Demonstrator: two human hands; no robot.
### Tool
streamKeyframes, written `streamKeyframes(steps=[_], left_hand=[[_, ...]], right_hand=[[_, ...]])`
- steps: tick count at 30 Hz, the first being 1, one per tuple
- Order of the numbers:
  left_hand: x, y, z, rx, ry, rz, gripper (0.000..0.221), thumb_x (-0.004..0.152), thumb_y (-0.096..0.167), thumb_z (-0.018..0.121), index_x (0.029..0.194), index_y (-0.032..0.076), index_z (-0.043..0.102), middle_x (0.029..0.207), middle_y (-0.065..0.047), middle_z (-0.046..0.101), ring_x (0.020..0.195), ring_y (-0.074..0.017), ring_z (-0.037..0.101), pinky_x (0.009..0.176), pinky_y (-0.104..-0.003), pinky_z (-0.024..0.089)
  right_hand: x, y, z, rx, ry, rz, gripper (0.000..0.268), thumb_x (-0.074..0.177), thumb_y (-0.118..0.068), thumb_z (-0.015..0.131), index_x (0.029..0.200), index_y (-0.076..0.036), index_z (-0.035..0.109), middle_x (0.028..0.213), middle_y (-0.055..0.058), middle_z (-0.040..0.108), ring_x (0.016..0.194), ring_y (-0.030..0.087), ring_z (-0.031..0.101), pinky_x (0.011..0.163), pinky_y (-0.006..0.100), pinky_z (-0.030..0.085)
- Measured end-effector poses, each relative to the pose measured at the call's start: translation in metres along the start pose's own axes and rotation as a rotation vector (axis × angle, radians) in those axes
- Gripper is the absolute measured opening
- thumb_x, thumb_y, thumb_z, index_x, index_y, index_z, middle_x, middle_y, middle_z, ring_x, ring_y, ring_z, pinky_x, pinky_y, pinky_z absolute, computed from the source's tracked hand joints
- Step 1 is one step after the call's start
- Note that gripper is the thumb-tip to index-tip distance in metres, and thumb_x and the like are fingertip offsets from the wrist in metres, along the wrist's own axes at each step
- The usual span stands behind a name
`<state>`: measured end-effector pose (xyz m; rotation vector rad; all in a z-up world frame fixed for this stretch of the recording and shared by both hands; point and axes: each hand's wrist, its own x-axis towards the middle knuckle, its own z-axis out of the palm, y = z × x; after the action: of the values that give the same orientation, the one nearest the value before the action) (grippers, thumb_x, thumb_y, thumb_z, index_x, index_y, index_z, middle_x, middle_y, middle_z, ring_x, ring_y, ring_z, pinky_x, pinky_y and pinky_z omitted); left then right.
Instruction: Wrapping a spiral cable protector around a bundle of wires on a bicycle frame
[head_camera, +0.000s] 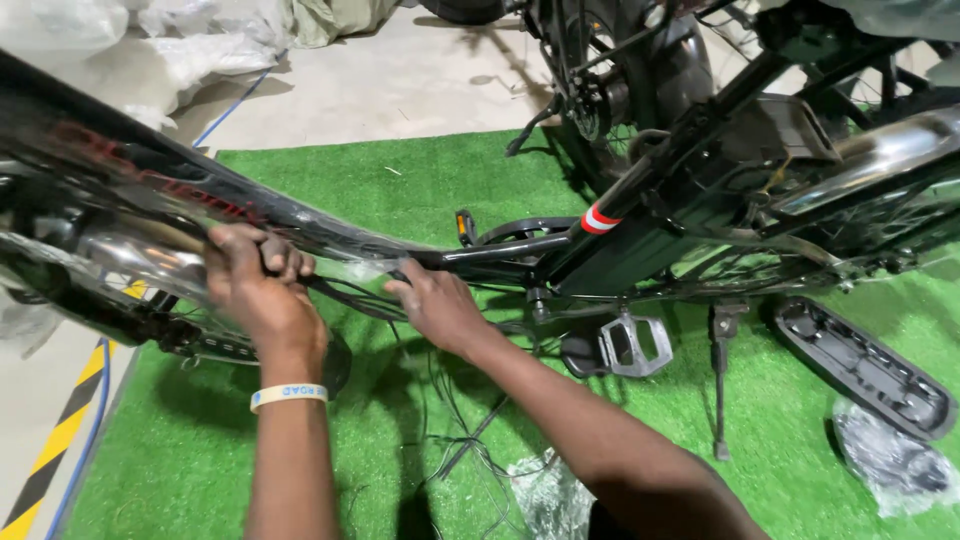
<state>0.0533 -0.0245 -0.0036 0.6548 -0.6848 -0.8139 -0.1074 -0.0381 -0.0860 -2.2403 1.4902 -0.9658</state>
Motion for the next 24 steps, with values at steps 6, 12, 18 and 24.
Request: streamKeyframes(steps=[6,12,18,24], left_hand=[[-0.002,0.016,0.005,-0.009,0.065,-0.031,0.047,0.098,0.053,0.033,0.080,0.013,0.051,0.048,0.004,0.027,0.036,-0.0083,0.027,0.037,-0.021,0.031],[-0.004,0.017,-0.007,-0.137,-0.008,-0.046,0.046,0.102,0.042,0.032,0.098,0.004,0.059,0.050,0.001,0.037,0.037,-0.0075,0.035,0.040,-0.022,0.034],[-0.024,0.039,-0.002,-0.274,0.006,-0.070,0.035,0.102,0.033,0.044,0.107,0.001,0.059,0.076,-0.003,0.059,0.064,-0.0095,0.060,0.066,-0.025,0.055],[-0.039,0.055,-0.004,-0.349,0.038,-0.106,0.036,0.101,0.033,0.047,0.112,0.002,0.060,0.077,-0.004,0.055,0.057,-0.0097,0.049,0.055,-0.023,0.043]], right_hand=[[-0.002,-0.035,-0.031,-0.076,-0.189,0.103,0.030,0.094,-0.033,0.051,0.105,-0.011,0.067,0.085,0.024,0.070,0.084,0.048,0.067,0.072,0.059,0.053],[-0.012,-0.064,-0.054,0.088,0.007,-0.123,0.026,0.094,-0.025,0.054,0.111,-0.011,0.069,0.094,0.020,0.072,0.090,0.043,0.067,0.077,0.051,0.055],[-0.019,-0.101,-0.062,0.353,0.125,-0.083,0.024,0.091,-0.020,0.059,0.111,-0.012,0.069,0.086,0.020,0.072,0.089,0.039,0.068,0.076,0.049,0.054],[-0.008,-0.128,-0.054,0.749,0.126,-0.007,0.021,0.090,-0.013,0.061,0.107,-0.009,0.072,0.074,0.010,0.069,0.069,0.014,0.056,0.065,0.030,0.051]])
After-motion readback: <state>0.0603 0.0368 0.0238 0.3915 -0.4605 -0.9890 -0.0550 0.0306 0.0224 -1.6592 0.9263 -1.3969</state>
